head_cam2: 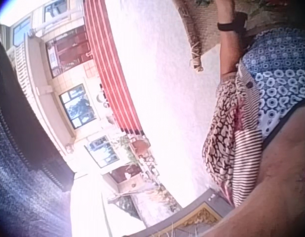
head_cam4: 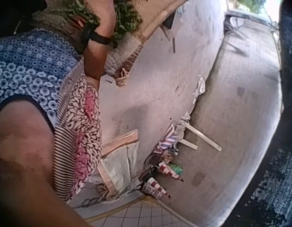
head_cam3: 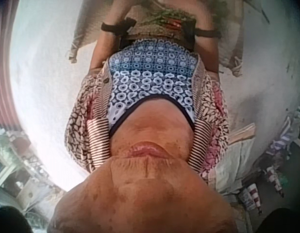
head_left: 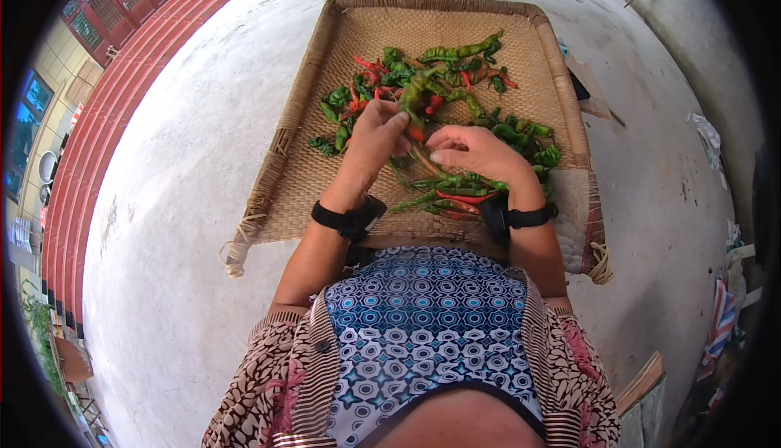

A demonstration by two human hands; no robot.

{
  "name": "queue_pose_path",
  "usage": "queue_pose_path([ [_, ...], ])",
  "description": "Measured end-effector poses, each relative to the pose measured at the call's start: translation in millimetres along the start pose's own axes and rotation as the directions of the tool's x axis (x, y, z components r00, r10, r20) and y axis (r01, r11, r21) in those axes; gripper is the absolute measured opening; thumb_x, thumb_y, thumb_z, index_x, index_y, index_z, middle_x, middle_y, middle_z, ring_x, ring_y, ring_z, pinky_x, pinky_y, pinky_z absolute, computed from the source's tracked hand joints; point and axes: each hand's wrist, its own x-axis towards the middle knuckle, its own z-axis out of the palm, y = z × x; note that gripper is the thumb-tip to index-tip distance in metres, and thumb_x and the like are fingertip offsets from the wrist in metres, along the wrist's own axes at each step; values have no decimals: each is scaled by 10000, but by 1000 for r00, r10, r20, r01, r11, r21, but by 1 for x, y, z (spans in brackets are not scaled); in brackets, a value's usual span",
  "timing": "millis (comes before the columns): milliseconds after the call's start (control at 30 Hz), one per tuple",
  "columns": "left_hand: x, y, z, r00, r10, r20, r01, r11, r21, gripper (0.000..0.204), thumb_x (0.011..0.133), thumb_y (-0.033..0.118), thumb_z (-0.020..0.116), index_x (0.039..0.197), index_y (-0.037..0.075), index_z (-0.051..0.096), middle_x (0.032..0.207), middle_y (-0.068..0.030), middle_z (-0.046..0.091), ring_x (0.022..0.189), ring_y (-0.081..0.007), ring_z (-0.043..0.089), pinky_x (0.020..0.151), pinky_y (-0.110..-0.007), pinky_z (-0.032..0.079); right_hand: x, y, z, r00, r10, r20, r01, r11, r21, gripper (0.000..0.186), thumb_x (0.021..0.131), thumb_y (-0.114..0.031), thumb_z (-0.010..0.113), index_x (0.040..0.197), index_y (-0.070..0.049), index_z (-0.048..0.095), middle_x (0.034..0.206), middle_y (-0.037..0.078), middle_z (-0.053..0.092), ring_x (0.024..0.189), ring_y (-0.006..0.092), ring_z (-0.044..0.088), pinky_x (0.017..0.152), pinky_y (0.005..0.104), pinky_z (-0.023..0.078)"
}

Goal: The person sorts red and green peppers on a large woven tray by hand, moving them from a central pile into separate clusters.

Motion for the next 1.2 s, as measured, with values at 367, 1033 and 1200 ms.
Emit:
queue_pose_path([
  [367, 5, 2, -11, 991, 76, -108, -76, 997, 8, 161, 951, 157, 508, 1020, 18, 463, 816, -83, 636, 635, -97, 575, 596, -244, 502, -10, -18, -9, 968, 170, 183, -159, 985, -72, 328, 949, -230, 521, 1155, 23, 555, 788, 46, 625, 618, 109, 578, 561, 234, 466],
  [1033, 56, -20, 40, 776, 76, 626, -523, 631, 572, 321, 814, 88, 597, 1128, 26, 565, 973, -149, 612, 913, -249, 602, 726, -358, 487, 9, 46, -33, 713, -26, -701, -124, 979, -163, 298, 900, -189, 556, 1155, -35, 573, 1104, 132, 626, 970, 246, 617, 827, 364, 485],
  [1200, 71, -81, 79, 643, 215, 735, -728, 472, 498, 186, 768, 66, 591, 953, 58, 608, 890, -143, 606, 890, -302, 583, 718, -397, 488, -4, 19, -38, 592, 93, -801, 68, 984, 165, 314, 910, -184, 551, 1179, -20, 556, 1059, 97, 628, 896, 161, 614, 742, 312, 489],
])
